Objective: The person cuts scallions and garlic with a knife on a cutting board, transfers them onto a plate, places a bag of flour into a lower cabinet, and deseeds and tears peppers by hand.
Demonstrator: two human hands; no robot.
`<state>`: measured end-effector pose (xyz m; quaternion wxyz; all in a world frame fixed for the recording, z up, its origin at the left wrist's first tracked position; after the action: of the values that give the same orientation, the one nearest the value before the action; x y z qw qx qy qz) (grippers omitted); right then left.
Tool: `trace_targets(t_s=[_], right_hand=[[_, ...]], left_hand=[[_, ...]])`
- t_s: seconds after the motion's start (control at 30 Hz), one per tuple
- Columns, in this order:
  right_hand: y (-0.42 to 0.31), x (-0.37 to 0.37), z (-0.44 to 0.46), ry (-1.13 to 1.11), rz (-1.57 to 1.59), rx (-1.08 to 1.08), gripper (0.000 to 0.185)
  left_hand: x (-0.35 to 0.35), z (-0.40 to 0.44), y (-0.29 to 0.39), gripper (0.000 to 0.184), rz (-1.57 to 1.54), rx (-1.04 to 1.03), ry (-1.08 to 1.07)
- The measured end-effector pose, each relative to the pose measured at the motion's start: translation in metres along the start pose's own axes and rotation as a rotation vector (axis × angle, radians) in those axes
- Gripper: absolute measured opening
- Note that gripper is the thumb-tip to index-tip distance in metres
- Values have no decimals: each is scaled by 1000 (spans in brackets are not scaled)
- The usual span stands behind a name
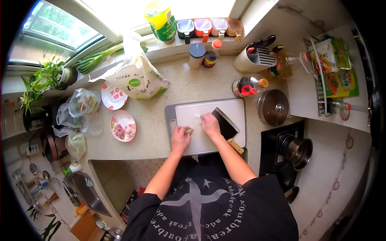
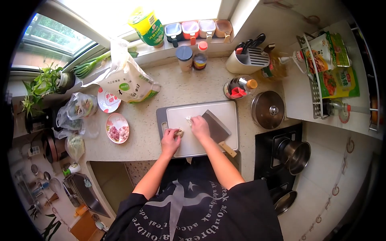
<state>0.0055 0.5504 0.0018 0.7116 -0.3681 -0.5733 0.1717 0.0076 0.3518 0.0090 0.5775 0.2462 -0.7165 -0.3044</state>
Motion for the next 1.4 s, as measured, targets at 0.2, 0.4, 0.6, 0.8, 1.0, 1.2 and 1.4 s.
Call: trace_targets(t_s=[0.2,0.4,0.6,0.8,1.0,1.2,1.4], right_hand=[[7,27,-22,3,-7,-160,16],[11,18,-34,12,-61,-209,18],[0,-7,-16,51,-76,-178,14],[-16,10,-7,54,30,-150,19],[-7,19,-34,-36,23,-33,24],[-20,4,-29,31,42,44,23],[-26,-8,0,73,-17,87,18]], left_hand=[[1,1,0,30,31,-73,34],[3,3,2,30,26,-96,37],[6,3,1,29,13,-116,62],[2,3,-8,30,-11,-55,29],[7,6,0,31,-2,-122,70],[2,8,-3,32,19,-127,55],[0,7,-8,33,-3,-86,36]])
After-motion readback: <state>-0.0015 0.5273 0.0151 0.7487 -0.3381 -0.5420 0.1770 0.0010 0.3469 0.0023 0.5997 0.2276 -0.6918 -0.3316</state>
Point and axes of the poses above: each hand's wrist, its own z-axis towards the middle knuckle, its own x-axis out of the back of the hand, y = z × x, the point moved 7 cm from there along z, towards the middle knuckle, and after that the axes turned 5 degrees about y, right-handed, at the moved point
